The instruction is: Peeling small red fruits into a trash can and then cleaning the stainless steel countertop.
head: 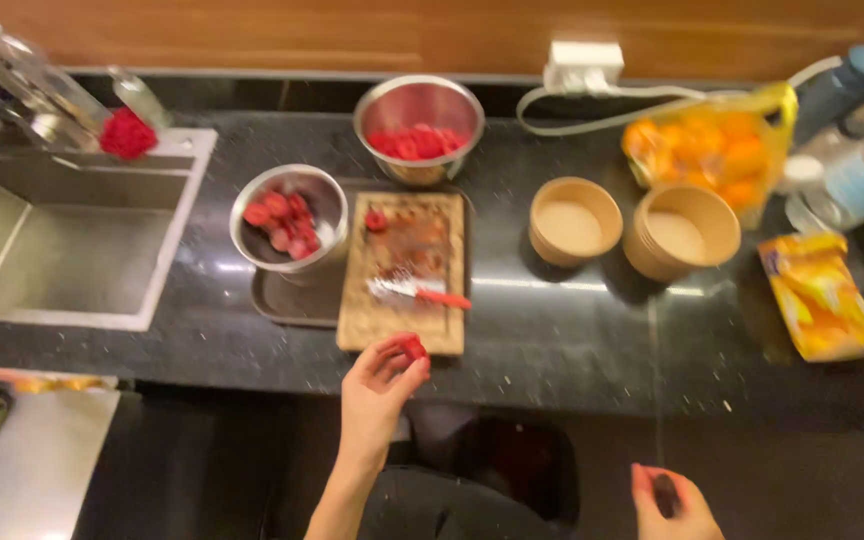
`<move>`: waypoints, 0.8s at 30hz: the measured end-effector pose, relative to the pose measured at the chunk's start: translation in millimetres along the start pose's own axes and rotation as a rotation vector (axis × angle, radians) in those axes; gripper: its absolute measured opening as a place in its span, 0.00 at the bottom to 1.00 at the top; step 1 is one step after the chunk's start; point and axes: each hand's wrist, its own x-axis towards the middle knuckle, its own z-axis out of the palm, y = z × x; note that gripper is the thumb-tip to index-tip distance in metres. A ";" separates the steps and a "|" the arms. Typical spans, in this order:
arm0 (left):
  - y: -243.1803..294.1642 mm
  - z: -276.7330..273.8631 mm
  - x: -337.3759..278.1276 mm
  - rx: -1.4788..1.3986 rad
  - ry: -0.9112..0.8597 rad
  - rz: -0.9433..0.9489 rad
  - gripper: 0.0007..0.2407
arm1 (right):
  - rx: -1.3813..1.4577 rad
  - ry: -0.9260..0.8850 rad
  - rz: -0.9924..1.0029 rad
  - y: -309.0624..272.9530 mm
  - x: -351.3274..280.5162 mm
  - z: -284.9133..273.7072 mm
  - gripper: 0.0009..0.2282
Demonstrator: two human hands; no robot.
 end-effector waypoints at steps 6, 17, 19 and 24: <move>62.5 -35.2 128.3 0.540 0.039 0.242 0.12 | 0.218 0.050 -0.128 -19.0 28.0 40.9 0.10; -16.8 21.1 364.5 0.804 -0.273 0.450 0.16 | 0.121 0.062 0.082 -200.3 -35.7 110.6 0.16; -55.0 39.3 389.2 1.111 -0.239 0.536 0.18 | 0.241 0.129 -0.134 -181.1 -30.9 125.5 0.14; -78.3 47.4 403.7 1.336 -0.160 0.695 0.17 | 0.142 0.158 0.034 -214.0 -47.2 111.4 0.15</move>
